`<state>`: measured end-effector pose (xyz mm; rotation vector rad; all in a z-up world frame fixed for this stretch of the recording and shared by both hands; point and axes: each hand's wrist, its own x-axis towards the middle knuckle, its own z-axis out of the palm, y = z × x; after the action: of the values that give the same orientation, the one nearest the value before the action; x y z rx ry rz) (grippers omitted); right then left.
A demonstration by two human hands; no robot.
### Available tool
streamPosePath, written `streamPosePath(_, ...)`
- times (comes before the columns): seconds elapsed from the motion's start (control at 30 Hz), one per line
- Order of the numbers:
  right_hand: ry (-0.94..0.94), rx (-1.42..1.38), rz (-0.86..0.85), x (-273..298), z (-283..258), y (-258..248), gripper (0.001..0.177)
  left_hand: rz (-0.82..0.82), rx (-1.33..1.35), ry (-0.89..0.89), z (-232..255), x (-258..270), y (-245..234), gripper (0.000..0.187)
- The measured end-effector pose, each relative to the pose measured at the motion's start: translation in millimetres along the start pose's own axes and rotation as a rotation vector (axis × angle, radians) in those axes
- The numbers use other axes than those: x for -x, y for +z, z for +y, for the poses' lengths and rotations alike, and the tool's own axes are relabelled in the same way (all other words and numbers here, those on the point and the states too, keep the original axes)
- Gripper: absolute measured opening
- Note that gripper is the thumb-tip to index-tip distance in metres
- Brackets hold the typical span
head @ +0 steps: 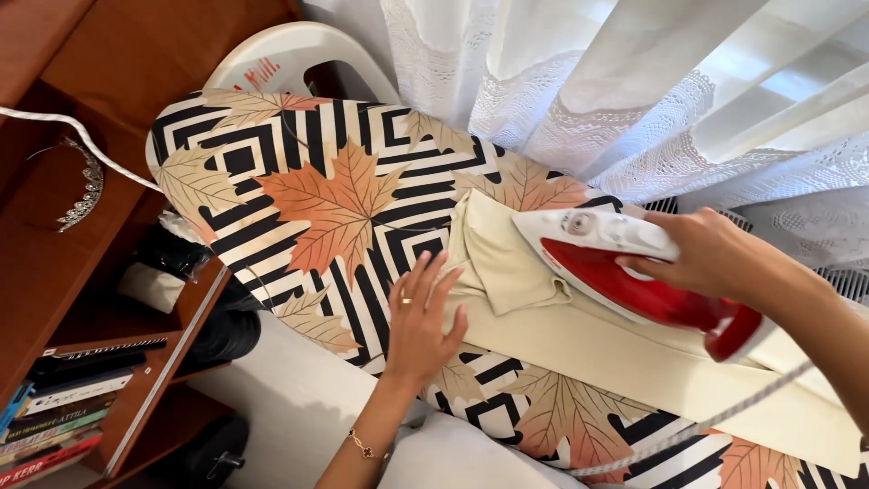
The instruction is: The recorder irons a light-colored garment on an ironing board and then folds it neatly.
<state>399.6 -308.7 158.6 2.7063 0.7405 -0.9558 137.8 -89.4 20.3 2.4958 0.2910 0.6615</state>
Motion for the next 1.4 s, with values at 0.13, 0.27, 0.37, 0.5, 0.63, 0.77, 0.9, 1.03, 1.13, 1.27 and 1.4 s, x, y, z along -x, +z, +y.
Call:
streamPosePath(0.13, -0.027, 0.016, 0.105, -4, 16, 15, 0.077, -0.050, -0.031, 0.030, 3, -5, 14, 0.051)
streamPosePath(0.27, -0.030, 0.022, 0.082, 14, -8, -5, 0.074, -0.086, -0.057, 0.042, 3, -24, 30, 0.057)
streamPosePath(0.37, -0.114, -0.044, 0.174, 11, -6, -6, 0.068, -0.092, -0.092, 0.067, 5, -43, 39, 0.058)
streamPosePath(0.5, -0.193, -0.121, 0.191, 12, 6, -4, 0.059, -0.120, -0.129, 0.102, 6, -67, 59, 0.062)
streamPosePath(0.63, -0.138, -0.072, 0.145, 21, 40, 11, 0.056, -0.162, -0.181, 0.130, 10, -76, 72, 0.063)
streamPosePath(0.77, 0.074, -0.019, -0.057, 33, 70, 29, 0.064, -0.180, -0.205, 0.154, 10, -75, 83, 0.062)
streamPosePath(0.9, 0.002, -0.071, 0.037, 35, 82, 39, 0.064, -0.209, -0.199, 0.152, 11, -73, 86, 0.062)
streamPosePath(1.03, -0.084, -0.097, 0.109, 37, 64, 22, 0.062, -0.240, -0.240, 0.154, 17, -77, 89, 0.062)
streamPosePath(1.13, -0.116, -0.110, 0.124, 31, 64, 21, 0.059, -0.225, -0.261, 0.195, 23, -82, 91, 0.063)
streamPosePath(1.27, -0.199, -0.077, 0.171, 30, 88, 34, 0.051, -0.260, -0.255, 0.187, 33, -88, 94, 0.064)
streamPosePath(1.4, -0.205, -0.164, 0.230, 40, 120, 46, 0.056, -0.292, -0.277, 0.201, 40, -87, 102, 0.064)
